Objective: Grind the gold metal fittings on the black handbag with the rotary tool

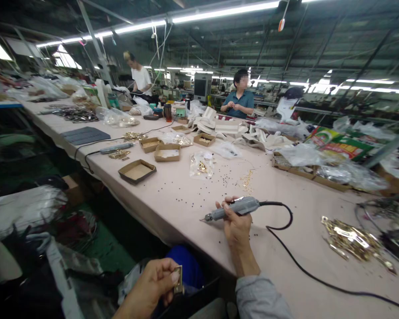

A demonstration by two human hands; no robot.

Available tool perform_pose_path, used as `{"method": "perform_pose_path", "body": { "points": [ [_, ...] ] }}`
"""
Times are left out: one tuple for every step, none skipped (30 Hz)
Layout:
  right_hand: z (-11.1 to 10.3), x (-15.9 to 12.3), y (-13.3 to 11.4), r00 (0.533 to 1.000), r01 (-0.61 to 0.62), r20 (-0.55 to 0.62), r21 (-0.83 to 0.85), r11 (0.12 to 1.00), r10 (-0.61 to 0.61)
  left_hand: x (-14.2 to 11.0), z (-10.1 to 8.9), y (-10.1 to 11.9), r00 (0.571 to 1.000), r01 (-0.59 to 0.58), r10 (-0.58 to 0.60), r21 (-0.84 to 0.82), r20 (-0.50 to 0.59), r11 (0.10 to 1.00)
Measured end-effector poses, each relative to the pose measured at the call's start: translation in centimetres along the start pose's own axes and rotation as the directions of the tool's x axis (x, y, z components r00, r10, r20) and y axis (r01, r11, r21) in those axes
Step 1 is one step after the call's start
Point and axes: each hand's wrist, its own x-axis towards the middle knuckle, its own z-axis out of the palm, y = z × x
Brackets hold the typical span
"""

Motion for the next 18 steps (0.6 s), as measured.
{"method": "perform_pose_path", "body": {
  "points": [
    [0.0,0.0,0.1,1.000,0.002,-0.001,-0.003,1.000,-0.002,0.0,0.0,0.0,1.000,-0.002,0.002,0.000,0.003,1.000],
    [0.0,0.1,0.1,1.000,0.006,-0.001,-0.009,1.000,-0.006,0.0,0.0,-0.1,1.000,0.000,0.000,0.000,0.004,1.000],
    [0.0,0.1,0.2,1.000,0.011,-0.001,-0.014,1.000,-0.011,0.0,0.0,-0.1,1.000,0.002,-0.002,-0.002,0.003,1.000],
    [-0.1,0.1,0.2,1.000,0.017,0.001,-0.019,1.000,-0.017,0.0,0.0,-0.1,1.000,0.004,-0.004,-0.006,0.004,1.000],
    [-0.1,0.2,0.2,1.000,0.023,0.002,-0.023,0.999,-0.023,0.0,0.0,-0.1,1.000,0.003,-0.003,-0.010,0.005,1.000],
    [-0.1,0.2,0.2,1.000,0.027,0.002,-0.026,0.999,-0.027,0.0,0.0,-0.1,1.000,0.001,-0.001,-0.014,0.007,1.000],
    [-0.2,0.2,0.2,1.000,0.028,-0.001,-0.027,0.999,-0.028,0.0,0.0,0.0,1.000,-0.003,0.003,-0.021,0.010,1.000],
    [-0.2,0.3,0.2,1.000,0.028,-0.007,-0.026,0.999,-0.028,-0.1,0.0,0.1,1.000,-0.007,0.008,-0.027,0.016,1.000],
    [-0.2,0.3,0.1,1.000,0.025,-0.013,-0.025,0.999,-0.025,-0.1,0.0,0.2,1.000,-0.013,0.014,-0.033,0.021,0.999],
    [-0.2,0.3,0.0,1.000,0.021,-0.019,-0.024,0.999,-0.022,-0.2,0.0,0.5,0.999,-0.018,0.019,-0.040,0.025,0.999],
    [-0.1,0.2,-0.1,1.000,0.016,-0.025,-0.021,1.000,-0.017,-0.3,0.1,0.7,0.999,-0.023,0.024,-0.047,0.027,0.999],
    [-0.1,0.1,-0.4,1.000,0.010,-0.027,-0.015,1.000,-0.010,-0.4,0.2,1.0,0.999,-0.028,0.030,-0.054,0.029,0.998],
    [0.0,-0.1,-0.7,1.000,0.001,-0.026,-0.007,1.000,-0.001,-0.5,0.3,1.3,0.999,-0.032,0.034,-0.061,0.028,0.998],
    [0.1,-0.3,-1.2,1.000,-0.009,-0.020,0.004,1.000,0.009,-0.5,0.4,1.6,0.999,-0.033,0.035,-0.068,0.027,0.997],
    [0.2,-0.7,-1.7,1.000,-0.025,-0.009,0.013,1.000,0.025,-0.6,0.5,1.9,0.999,-0.034,0.035,-0.073,0.025,0.997],
    [0.3,-1.1,-2.3,0.999,-0.046,0.004,0.019,0.999,0.046,-0.7,0.7,2.2,0.999,-0.031,0.033,-0.076,0.025,0.997],
    [0.4,-1.6,-3.0,0.997,-0.075,0.017,0.021,0.997,0.075,-0.8,0.9,2.4,0.999,-0.027,0.028,-0.079,0.022,0.997],
    [0.5,-2.2,-3.7,0.994,-0.110,0.028,0.021,0.994,0.110,-0.9,1.0,2.5,1.000,-0.020,0.021,-0.084,0.014,0.996]
  ]
}}
